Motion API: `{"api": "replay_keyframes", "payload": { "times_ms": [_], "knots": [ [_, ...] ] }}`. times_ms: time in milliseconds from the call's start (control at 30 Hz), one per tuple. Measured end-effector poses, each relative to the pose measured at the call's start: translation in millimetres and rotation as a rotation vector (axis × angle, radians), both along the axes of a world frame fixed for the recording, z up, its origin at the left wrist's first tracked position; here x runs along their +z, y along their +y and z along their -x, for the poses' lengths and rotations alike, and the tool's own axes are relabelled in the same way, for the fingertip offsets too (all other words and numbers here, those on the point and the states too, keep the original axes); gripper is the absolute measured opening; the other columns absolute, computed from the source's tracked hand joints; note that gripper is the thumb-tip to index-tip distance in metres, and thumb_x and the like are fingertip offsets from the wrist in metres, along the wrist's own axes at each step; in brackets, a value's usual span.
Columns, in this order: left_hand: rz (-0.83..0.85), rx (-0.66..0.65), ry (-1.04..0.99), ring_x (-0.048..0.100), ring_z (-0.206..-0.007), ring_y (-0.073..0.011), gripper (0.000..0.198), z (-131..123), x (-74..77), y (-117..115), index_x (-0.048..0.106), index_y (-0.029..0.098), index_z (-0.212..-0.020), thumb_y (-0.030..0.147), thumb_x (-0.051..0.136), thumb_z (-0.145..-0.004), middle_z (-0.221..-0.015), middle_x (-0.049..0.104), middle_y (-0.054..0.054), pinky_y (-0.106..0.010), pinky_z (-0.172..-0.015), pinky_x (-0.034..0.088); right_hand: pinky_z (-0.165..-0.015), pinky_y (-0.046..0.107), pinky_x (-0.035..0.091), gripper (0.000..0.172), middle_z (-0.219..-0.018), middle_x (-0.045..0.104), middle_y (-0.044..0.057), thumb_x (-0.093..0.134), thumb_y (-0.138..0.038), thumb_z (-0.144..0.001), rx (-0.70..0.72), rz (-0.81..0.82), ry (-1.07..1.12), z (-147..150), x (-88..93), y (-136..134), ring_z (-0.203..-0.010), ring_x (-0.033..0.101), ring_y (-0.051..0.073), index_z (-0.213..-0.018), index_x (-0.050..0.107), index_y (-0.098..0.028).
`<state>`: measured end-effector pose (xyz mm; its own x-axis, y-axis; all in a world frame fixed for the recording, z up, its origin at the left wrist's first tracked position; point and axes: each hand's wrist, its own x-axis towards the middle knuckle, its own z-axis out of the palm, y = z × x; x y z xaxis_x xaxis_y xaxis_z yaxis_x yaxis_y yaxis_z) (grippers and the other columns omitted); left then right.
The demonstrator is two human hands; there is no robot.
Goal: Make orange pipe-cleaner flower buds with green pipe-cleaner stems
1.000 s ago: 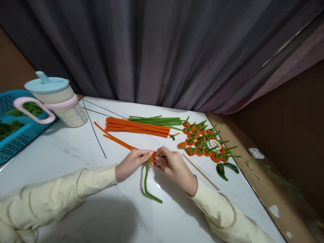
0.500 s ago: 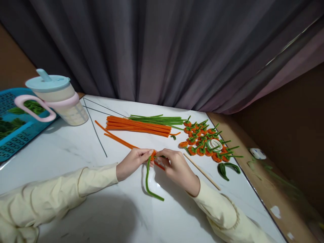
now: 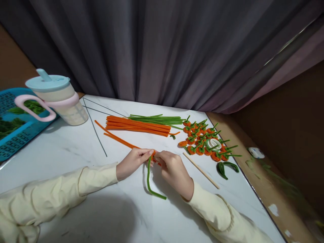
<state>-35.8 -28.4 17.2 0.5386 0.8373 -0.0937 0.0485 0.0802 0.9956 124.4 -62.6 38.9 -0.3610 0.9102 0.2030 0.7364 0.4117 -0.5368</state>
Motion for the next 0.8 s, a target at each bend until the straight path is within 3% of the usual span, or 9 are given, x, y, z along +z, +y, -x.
{"api": "replay_keyframes", "payload": {
  "times_ms": [267, 400, 567, 800],
  "knots": [
    [0.120, 0.019, -0.116, 0.053, -0.070, -0.0142, 0.043, -0.9, -5.8, 1.3, 0.058, 0.013, -0.060, 0.048, 0.053, -0.084, -0.067, 0.059, -0.001, -0.027, -0.072, 0.044, -0.061, 0.024, 0.038, 0.017, -0.074, 0.064, 0.004, 0.046, -0.004, -0.077, -0.003, -0.055, -0.047, 0.7, -7.0, 1.7, -0.067, 0.057, 0.017, -0.083, 0.056, -0.017],
    [0.146, 0.035, -0.136, 0.055, -0.068, -0.0145, 0.040, 0.1, -10.4, 2.6, 0.065, 0.012, -0.070, 0.048, 0.054, -0.084, -0.065, 0.060, -0.001, -0.028, -0.073, 0.045, -0.059, 0.025, 0.037, 0.017, -0.076, 0.062, 0.005, 0.047, -0.004, -0.080, -0.022, -0.046, -0.109, -2.3, 0.6, 2.5, -0.070, 0.055, 0.018, -0.088, 0.055, -0.016],
    [0.157, 0.054, -0.143, 0.056, -0.066, -0.0146, 0.039, 1.3, -13.2, 3.1, 0.069, 0.012, -0.085, 0.049, 0.057, -0.082, -0.067, 0.061, -0.002, -0.029, -0.071, 0.046, -0.060, 0.026, 0.035, 0.018, -0.072, 0.059, 0.005, 0.050, -0.003, -0.079, 0.007, -0.071, -0.131, -7.7, 10.7, 3.8, -0.073, 0.052, 0.019, -0.083, 0.062, -0.017],
    [0.163, 0.053, -0.127, 0.056, -0.067, -0.0146, 0.040, 1.1, -12.4, 1.9, 0.069, 0.011, -0.087, 0.049, 0.057, -0.082, -0.065, 0.061, -0.002, -0.028, -0.071, 0.045, -0.057, 0.027, 0.030, 0.024, -0.060, 0.057, 0.003, 0.047, 0.000, -0.073, -0.024, -0.214, -0.121, -2.3, -0.8, 0.3, -0.064, 0.046, 0.018, -0.077, 0.063, -0.017]
  ]
}}
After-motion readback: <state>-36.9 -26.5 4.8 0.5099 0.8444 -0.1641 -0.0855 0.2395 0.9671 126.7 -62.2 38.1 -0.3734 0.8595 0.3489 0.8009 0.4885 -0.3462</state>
